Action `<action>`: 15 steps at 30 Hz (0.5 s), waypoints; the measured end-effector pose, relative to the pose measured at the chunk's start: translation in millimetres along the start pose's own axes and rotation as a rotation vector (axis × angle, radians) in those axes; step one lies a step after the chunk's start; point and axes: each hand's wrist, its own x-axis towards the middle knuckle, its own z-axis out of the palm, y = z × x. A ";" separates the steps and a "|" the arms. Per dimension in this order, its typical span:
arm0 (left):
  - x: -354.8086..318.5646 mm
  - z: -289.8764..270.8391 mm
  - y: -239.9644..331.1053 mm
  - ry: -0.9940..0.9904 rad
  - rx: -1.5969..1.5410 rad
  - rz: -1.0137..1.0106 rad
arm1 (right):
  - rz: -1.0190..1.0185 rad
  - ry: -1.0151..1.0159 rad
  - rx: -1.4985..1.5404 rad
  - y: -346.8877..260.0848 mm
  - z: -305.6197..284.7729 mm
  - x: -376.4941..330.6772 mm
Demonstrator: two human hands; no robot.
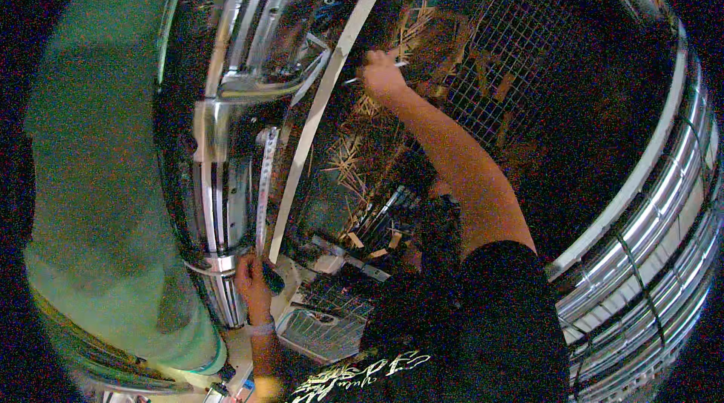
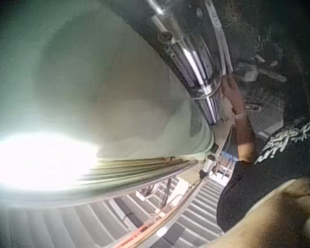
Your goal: The person measures a metal rail with a tape measure and uses a wrench to tighten components on the side of a large rotating industrial drum.
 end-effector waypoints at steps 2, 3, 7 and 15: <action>2.7 5.9 3.5 -0.017 0.005 -0.045 | -0.109 0.181 0.049 -0.3 19.2 26.4; 5.1 9.1 4.7 -0.022 0.007 -0.067 | -0.195 0.341 0.082 -4.6 35.3 41.9; 4.2 15.5 23.6 0.052 0.033 -0.116 | -0.317 0.053 -0.255 -64.8 30.0 92.7; 13.5 6.0 32.6 0.124 0.099 -0.089 | 0.092 0.216 0.539 -61.9 142.1 166.1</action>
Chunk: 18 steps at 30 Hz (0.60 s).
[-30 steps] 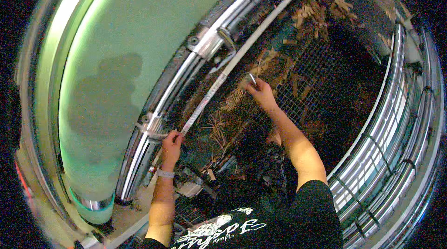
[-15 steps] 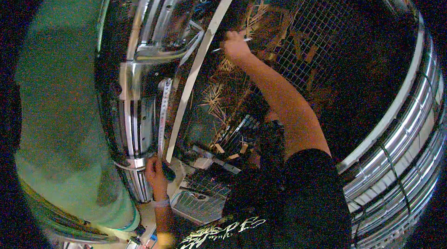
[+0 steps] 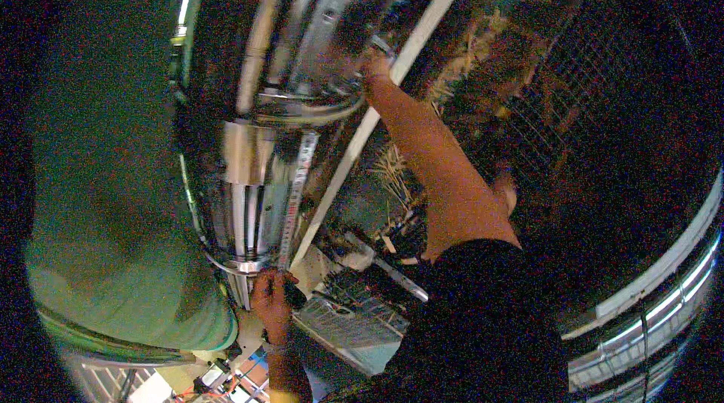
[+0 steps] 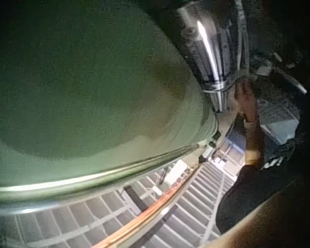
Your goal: The person measures a metal rail with a tape measure and uses a wrench to tighten components on the side of a large rotating industrial drum.
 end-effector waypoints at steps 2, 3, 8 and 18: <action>3.9 -2.4 1.6 0.030 0.036 0.025 | 0.202 0.210 0.690 28.3 45.3 19.4; 2.4 -4.4 -1.6 0.031 0.020 0.001 | 0.289 0.285 1.041 36.1 67.7 27.9; 21.1 2.6 20.6 0.035 -0.085 0.117 | -0.012 0.640 1.022 108.5 85.6 57.9; 18.7 -5.2 5.6 0.013 -0.061 0.076 | 0.491 -0.072 0.903 72.9 49.4 5.4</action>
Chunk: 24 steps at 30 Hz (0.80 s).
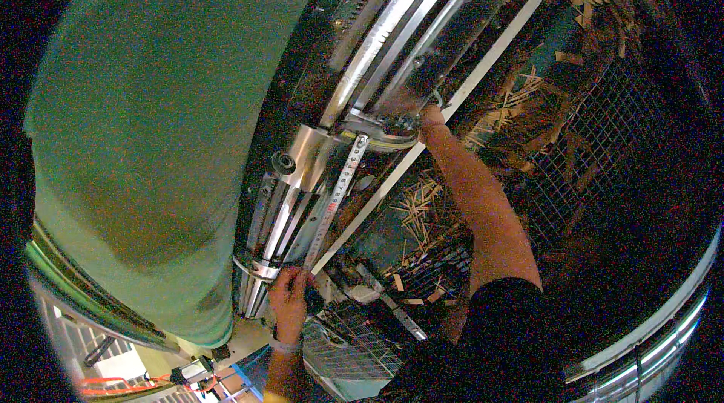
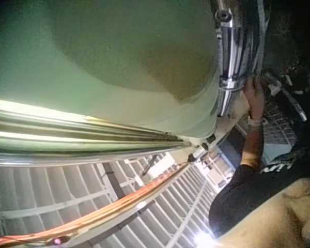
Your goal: The person measures a metal rail with a tape measure and uses a wrench to tighten components on the side of a large rotating industrial drum.
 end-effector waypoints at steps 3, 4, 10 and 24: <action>13.6 3.7 8.6 -0.014 0.053 0.069 | -0.287 -0.115 -0.880 -25.0 -44.3 -27.8; -0.2 -2.9 -3.9 0.014 0.089 -0.028 | -0.356 -0.316 -1.369 -48.8 5.4 -74.3; 18.6 -3.8 -8.5 -0.121 -0.051 0.080 | -0.622 -0.117 -1.512 -122.6 -55.8 -216.9; 31.7 -8.1 -72.1 0.049 0.063 0.269 | -0.239 -0.031 -1.131 -46.1 -74.9 -563.8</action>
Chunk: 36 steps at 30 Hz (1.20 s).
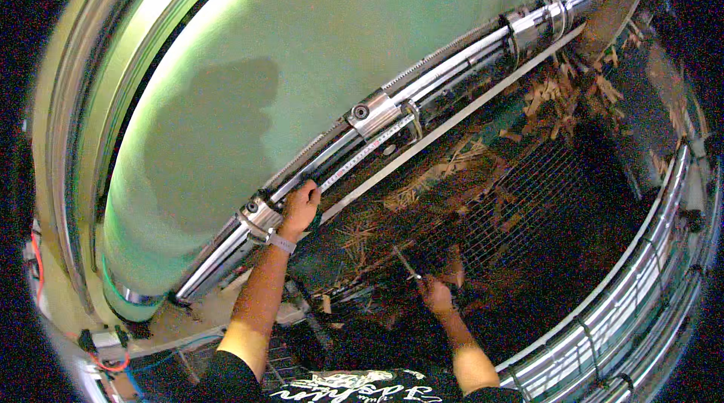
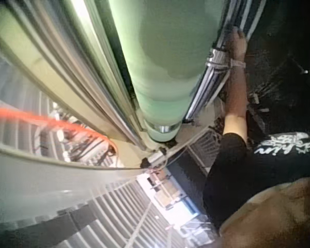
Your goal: The person measures a metal rail with a tape measure and uses a wrench to tighten components on the side of a large rotating industrial drum.
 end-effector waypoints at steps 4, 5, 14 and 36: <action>-25.9 -13.5 -27.9 0.119 0.006 0.077 | -0.003 -0.044 -0.043 -49.8 -27.7 -22.8; -34.6 -19.3 -32.9 0.102 0.023 0.048 | 0.095 -0.117 -0.064 -64.9 -35.0 -21.9; -134.4 -62.1 -103.9 0.191 0.004 -0.002 | 0.057 -0.237 0.152 -146.7 -50.7 -27.3; -157.5 -54.0 -229.2 0.291 0.013 -0.073 | -0.034 -0.393 0.587 -289.4 49.7 -0.9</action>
